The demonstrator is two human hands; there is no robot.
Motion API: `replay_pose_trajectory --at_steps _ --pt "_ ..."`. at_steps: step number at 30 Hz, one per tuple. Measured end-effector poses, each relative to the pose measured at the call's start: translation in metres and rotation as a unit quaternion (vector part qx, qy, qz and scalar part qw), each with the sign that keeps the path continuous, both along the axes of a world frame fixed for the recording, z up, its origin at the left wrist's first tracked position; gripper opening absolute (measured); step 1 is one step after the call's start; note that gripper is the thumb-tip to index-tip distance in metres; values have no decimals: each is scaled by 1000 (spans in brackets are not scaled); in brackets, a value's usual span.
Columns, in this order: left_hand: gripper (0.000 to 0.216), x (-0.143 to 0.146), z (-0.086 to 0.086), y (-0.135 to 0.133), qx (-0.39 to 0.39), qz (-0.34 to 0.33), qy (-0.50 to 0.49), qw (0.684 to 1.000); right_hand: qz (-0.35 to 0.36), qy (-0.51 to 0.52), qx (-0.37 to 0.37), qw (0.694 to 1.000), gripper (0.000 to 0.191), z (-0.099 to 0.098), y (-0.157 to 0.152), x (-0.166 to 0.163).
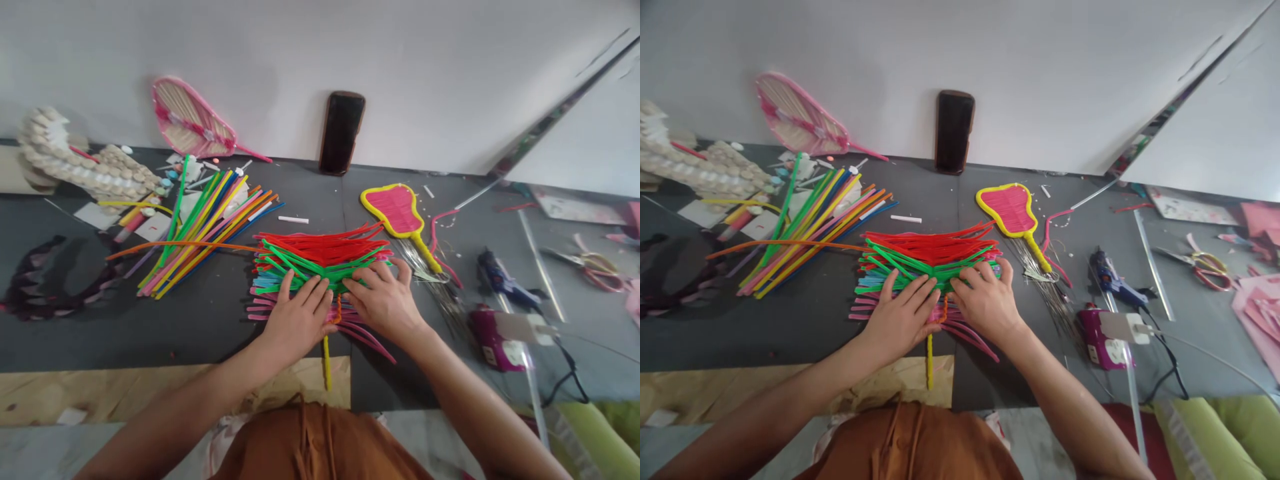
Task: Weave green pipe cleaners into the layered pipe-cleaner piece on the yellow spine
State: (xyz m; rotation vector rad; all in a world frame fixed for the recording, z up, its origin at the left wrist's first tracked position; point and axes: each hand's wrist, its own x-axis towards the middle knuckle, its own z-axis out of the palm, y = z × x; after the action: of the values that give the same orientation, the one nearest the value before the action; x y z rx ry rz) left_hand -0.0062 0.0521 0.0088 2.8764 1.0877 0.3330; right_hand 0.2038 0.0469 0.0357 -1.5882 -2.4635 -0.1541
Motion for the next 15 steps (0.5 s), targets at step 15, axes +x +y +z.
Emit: replay_pose_trajectory --at_steps 15 --pt "48 1 -2 -1 0 5 -17 1000 18 20 22 999 16 -6 4 -1"
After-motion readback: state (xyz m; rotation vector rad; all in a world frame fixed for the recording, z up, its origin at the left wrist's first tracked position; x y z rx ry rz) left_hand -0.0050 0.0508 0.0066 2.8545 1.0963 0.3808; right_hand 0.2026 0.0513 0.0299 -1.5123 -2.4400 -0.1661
